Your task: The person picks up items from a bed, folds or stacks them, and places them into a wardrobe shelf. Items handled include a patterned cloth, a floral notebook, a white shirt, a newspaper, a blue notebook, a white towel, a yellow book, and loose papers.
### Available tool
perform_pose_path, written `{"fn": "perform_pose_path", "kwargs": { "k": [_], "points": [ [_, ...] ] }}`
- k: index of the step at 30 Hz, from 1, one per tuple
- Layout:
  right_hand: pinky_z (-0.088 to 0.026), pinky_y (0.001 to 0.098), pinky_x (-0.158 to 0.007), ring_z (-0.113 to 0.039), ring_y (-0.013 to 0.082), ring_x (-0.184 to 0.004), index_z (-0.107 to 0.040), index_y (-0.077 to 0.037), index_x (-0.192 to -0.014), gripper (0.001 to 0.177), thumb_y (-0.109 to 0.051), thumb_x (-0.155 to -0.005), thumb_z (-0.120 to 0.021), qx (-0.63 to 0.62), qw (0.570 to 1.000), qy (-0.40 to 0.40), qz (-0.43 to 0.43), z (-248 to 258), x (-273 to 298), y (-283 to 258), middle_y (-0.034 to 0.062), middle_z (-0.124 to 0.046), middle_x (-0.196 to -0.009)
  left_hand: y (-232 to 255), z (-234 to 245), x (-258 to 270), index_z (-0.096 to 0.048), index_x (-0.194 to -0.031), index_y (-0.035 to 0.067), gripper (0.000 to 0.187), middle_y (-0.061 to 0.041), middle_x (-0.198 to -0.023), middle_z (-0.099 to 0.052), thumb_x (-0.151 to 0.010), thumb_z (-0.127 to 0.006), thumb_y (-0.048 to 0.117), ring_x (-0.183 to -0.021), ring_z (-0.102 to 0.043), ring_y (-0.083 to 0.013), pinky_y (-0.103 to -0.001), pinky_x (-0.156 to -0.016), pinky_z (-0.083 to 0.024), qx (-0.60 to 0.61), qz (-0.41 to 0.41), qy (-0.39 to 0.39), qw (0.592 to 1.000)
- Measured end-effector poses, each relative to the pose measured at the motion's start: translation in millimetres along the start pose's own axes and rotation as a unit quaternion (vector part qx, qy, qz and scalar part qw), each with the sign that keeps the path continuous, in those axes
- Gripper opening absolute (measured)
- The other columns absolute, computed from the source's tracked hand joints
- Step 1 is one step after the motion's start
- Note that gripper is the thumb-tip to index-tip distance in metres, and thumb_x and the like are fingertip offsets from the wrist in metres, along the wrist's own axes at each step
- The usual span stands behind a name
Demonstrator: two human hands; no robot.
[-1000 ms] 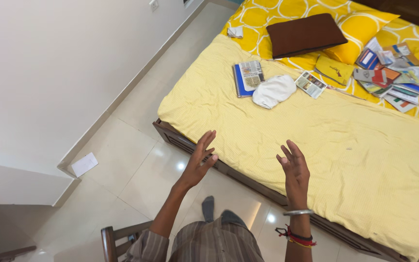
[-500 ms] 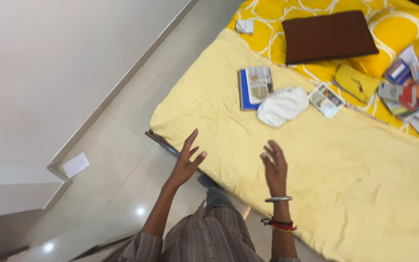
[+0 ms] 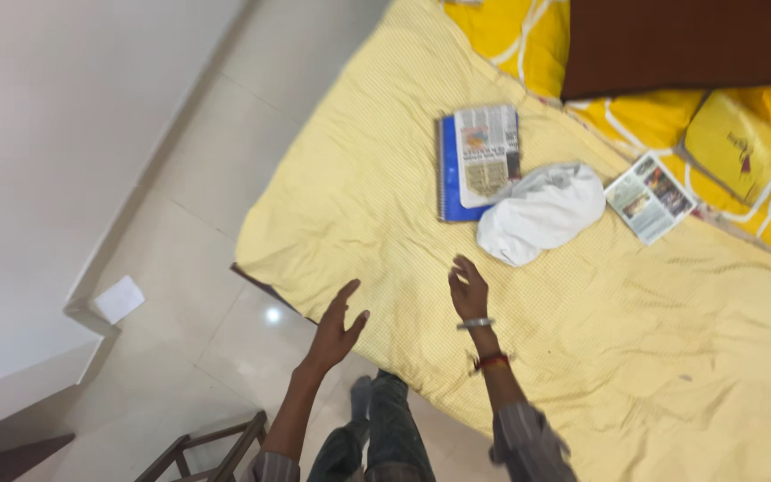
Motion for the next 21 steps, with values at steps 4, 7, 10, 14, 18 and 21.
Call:
{"fn": "perform_pose_path", "kwargs": {
  "k": [4,7,10,14,18,21],
  "points": [
    [-0.061,0.0342,-0.069,-0.074,0.0238,-0.087,-0.066,-0.003,-0.130,0.035,-0.020,-0.099,-0.065,0.117,0.991,-0.012,-0.056,-8.1,-83.2,71.3,0.0148,-0.075,-0.114,-21.0,-13.8,-46.0,-0.040,-0.152,0.004,0.062,-0.021,-0.152,-0.049,-0.097,-0.066,0.018,-0.139,-0.050,-0.0379,-0.046,-0.112,-0.044,-0.052,-0.019,-0.008,0.998],
    [-0.057,0.0459,-0.092,-0.068,0.0359,-0.103,-0.063,-0.002,-0.134,0.035,-0.019,-0.104,-0.057,0.270,0.960,0.023,0.063,4.8,-170.2,96.7,0.0209,-0.070,-0.125,-25.1,-24.2,-77.7,-0.039,-0.151,0.000,0.063,-0.024,-0.150,-0.049,-0.096,-0.065,0.016,-0.137,-0.049,-0.0416,-0.046,-0.112,-0.043,-0.089,-0.030,-0.030,0.995],
    [-0.034,0.0560,-0.121,-0.043,0.0505,-0.142,-0.043,0.012,-0.151,0.065,-0.031,-0.107,-0.064,0.502,0.842,0.055,0.191,11.1,-243.9,114.5,0.0348,-0.047,-0.152,-22.3,-33.5,-80.6,-0.039,-0.150,-0.002,0.064,-0.025,-0.149,-0.049,-0.094,-0.066,0.015,-0.138,-0.047,-0.0426,-0.047,-0.112,-0.042,-0.113,-0.026,-0.061,0.991],
    [-0.034,0.0603,-0.108,-0.042,0.0502,-0.131,-0.034,0.012,-0.149,0.099,-0.050,-0.086,-0.078,0.470,0.876,0.102,-0.033,38.2,-292.8,143.9,0.0329,-0.042,-0.145,-15.5,-30.0,-86.0,-0.037,-0.149,-0.005,0.068,-0.025,-0.150,-0.048,-0.092,-0.068,0.013,-0.141,-0.041,-0.0444,-0.048,-0.114,-0.038,-0.127,-0.035,-0.080,0.988],
    [-0.046,0.0553,-0.096,-0.054,0.0442,-0.118,-0.048,0.005,-0.127,0.079,-0.044,-0.077,-0.085,0.566,0.806,0.099,-0.142,53.3,-284.4,150.3,0.0275,-0.054,-0.124,-12.8,-25.4,-78.9,-0.036,-0.149,-0.005,0.069,-0.023,-0.149,-0.048,-0.091,-0.068,0.014,-0.142,-0.040,-0.0427,-0.047,-0.115,-0.038,-0.115,-0.003,-0.094,0.989],
    [-0.051,0.0527,-0.087,-0.064,0.0395,-0.099,-0.056,-0.002,-0.113,0.057,-0.031,-0.075,-0.087,0.527,0.830,0.118,-0.138,70.1,-280.7,142.8,0.0202,-0.062,-0.106,-8.8,-17.3,-76.4,-0.036,-0.149,-0.005,0.068,-0.023,-0.150,-0.047,-0.091,-0.068,0.014,-0.142,-0.039,-0.0429,-0.047,-0.115,-0.037,-0.118,-0.008,-0.093,0.989]
  ]
}}
Point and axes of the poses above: each hand's wrist, its own x-axis away from the middle knuckle, its own z-axis out of the back of the hand, y = z × x, the point moved 5 cm from there along -x, towards the middle knuckle
